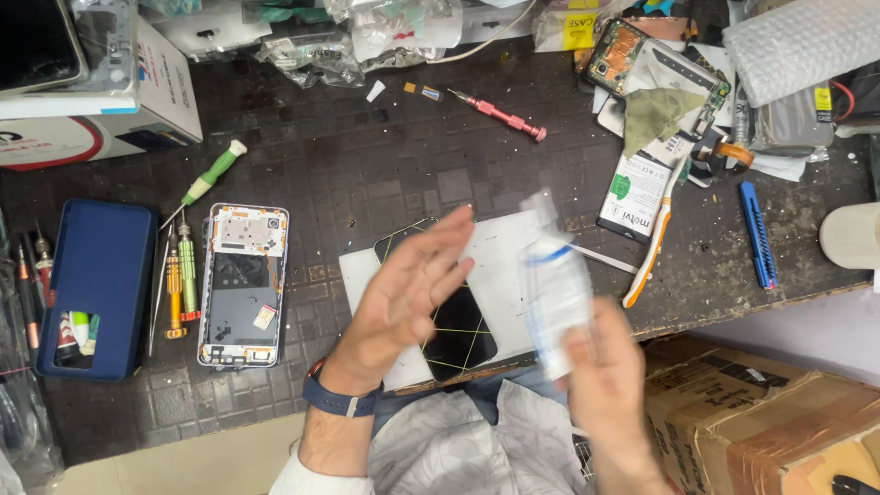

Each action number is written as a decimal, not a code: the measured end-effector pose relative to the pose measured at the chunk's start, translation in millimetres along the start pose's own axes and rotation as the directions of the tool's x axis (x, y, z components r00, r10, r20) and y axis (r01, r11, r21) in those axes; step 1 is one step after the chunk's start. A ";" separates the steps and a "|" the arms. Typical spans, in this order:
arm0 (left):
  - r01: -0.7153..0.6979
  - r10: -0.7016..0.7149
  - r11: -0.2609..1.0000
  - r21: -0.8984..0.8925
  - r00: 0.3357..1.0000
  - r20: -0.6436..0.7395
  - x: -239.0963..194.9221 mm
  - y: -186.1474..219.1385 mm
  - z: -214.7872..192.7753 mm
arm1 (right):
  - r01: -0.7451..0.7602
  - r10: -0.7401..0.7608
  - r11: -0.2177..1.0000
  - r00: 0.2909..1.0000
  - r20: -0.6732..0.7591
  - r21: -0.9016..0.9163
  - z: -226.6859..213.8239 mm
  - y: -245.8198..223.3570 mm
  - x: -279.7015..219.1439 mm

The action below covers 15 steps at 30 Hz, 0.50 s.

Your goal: The person secures a smartphone with rubber bands, then opens the device to access the internals. They remove the old battery, place a new battery into the chassis, and connect the battery ribbon cable to the motherboard.

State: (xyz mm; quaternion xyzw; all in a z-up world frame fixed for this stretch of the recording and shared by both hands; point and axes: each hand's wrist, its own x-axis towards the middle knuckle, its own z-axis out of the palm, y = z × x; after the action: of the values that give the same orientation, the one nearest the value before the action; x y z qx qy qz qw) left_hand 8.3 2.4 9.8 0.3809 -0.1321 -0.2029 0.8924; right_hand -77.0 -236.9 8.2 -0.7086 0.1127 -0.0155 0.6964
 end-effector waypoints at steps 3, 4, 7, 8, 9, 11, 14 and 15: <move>-0.066 0.061 0.996 -0.066 0.996 -0.067 0.6 1.1 -5.0 | 0.173 -0.144 0.982 0.946 -0.292 0.074 -28.7 -28.6 48.6; -0.090 0.083 0.991 -0.098 0.994 -0.078 -0.3 0.2 -6.9 | 0.273 -0.217 0.955 0.910 -0.354 0.116 -40.9 -41.2 65.5; -0.142 0.124 0.969 -0.202 0.988 -0.096 -3.9 -4.1 -14.2 | 0.405 -0.422 0.906 0.830 -0.365 -0.126 -86.3 -75.7 133.3; -0.155 0.134 0.958 -0.241 0.986 -0.103 -5.9 -6.6 -16.5 | 0.407 -0.465 0.883 0.827 -0.315 -0.236 -99.2 -84.0 152.3; -0.163 0.143 0.951 -0.264 0.985 -0.095 -7.1 -9.3 -18.8 | 0.390 -0.485 0.851 0.840 -0.242 -0.351 -108.5 -91.6 170.7; -0.184 0.166 0.935 -0.305 0.983 -0.082 -8.6 -11.9 -24.0 | 0.365 -0.486 0.741 0.870 -0.077 -0.563 -112.5 -96.6 197.9; -0.199 0.173 0.919 -0.339 0.979 -0.105 -11.5 -14.8 -27.7 | 0.366 -0.438 0.554 0.892 0.112 -0.748 -108.3 -101.9 229.1; -0.202 0.173 0.918 -0.341 0.979 -0.112 -11.8 -16.1 -28.0 | 0.376 -0.423 0.497 0.892 0.160 -0.782 -107.2 -102.6 235.4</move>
State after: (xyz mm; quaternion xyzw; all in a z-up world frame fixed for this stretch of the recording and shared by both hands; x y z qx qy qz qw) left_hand 4.6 15.3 -21.8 0.2090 -0.0943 -0.1215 0.9658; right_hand 147.2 -384.4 81.3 -0.9485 -0.0411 -0.1427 0.2800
